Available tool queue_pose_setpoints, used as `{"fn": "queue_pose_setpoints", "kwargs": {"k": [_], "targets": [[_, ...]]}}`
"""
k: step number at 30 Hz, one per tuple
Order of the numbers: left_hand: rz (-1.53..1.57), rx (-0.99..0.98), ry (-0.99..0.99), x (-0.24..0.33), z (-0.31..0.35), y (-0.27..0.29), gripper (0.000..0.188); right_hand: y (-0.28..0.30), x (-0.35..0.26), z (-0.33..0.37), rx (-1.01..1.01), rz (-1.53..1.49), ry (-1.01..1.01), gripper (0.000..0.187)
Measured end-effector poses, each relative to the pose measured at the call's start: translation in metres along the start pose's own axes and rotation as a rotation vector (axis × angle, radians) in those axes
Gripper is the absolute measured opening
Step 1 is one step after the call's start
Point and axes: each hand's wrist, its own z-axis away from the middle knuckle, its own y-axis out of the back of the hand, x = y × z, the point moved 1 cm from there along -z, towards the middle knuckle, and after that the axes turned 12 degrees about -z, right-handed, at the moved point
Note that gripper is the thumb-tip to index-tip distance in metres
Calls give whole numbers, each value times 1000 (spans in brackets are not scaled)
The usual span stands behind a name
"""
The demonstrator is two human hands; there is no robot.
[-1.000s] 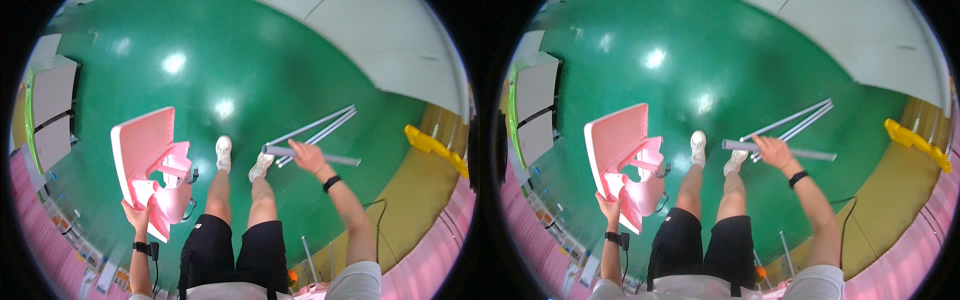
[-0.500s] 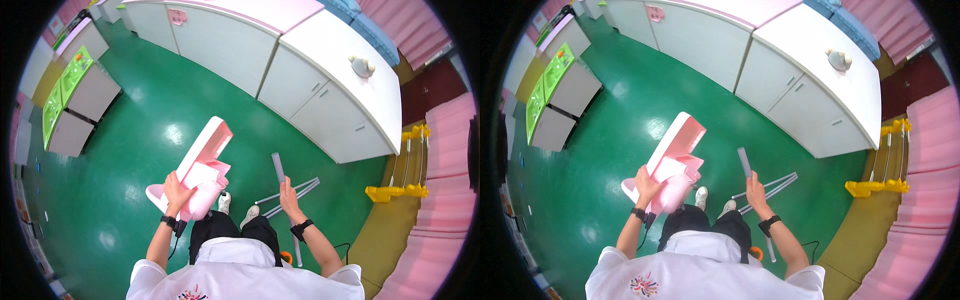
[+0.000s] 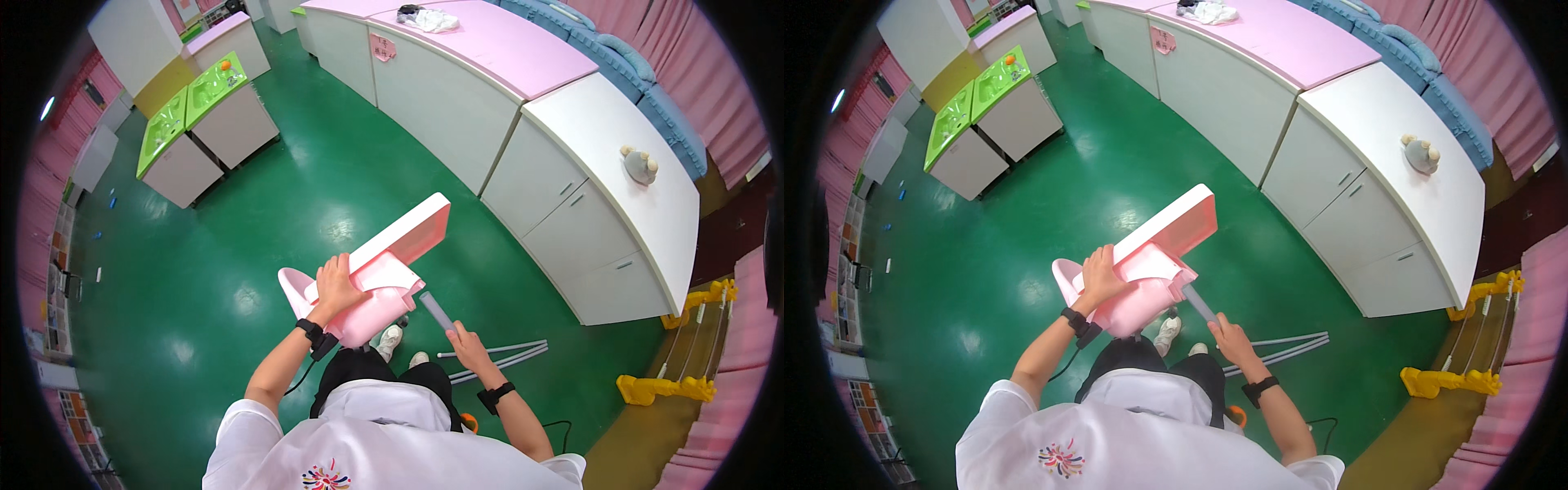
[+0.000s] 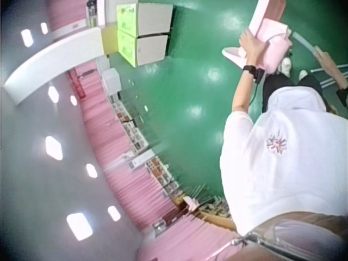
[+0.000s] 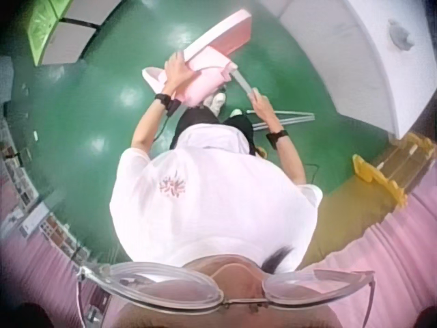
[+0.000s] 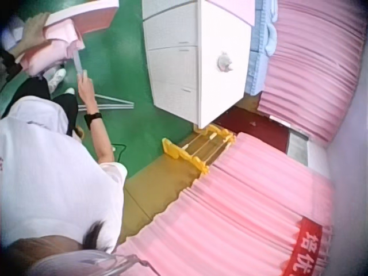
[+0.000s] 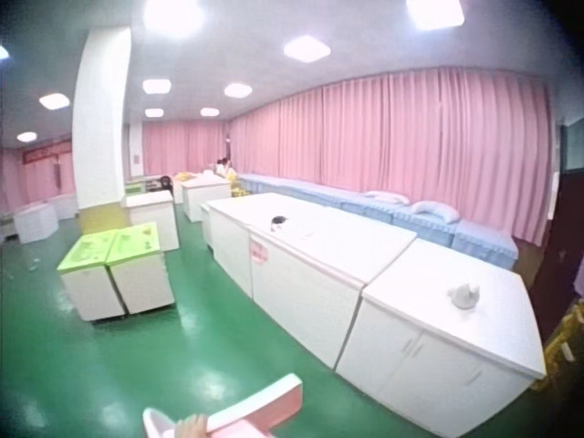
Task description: The person assembles pink plastic high chairs by inserting metal legs into the base of each seat and pushing them into place.
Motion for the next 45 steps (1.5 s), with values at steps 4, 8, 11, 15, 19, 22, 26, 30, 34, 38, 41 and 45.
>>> {"fn": "queue_pose_setpoints", "kwargs": {"k": [4,8,11,15,19,22,26,30,34,38,41,45], "targets": [[-14,33,36,42,22,17,78,29,20,13,-50,-22,97,38],[21,103,70,59,67,17,80,49,16,37,-246,-434,-186,39],[58,138,89,45,106,13,84,45,-12,60,-337,-722,-382,39],[91,206,120,13,138,29,86,16,-41,66,-464,-736,-399,39],[73,308,122,-41,163,46,83,-31,-78,71,-541,-754,-454,41],[68,359,148,-73,173,53,79,-57,-92,69,-604,-811,-492,41],[95,434,144,-101,185,64,76,-83,-107,68,-667,-846,-605,42],[34,440,117,-131,202,67,72,-118,-98,65,-768,-855,-630,44],[-10,463,29,-160,212,72,66,-158,-104,61,-838,-911,-665,43],[9,459,60,-173,223,71,64,-187,-105,54,-816,-902,-663,48],[13,438,36,-176,231,69,64,-207,-112,42,-811,-888,-623,49],[20,446,-11,-178,229,71,61,-221,-120,38,-768,-953,-602,49]]}}
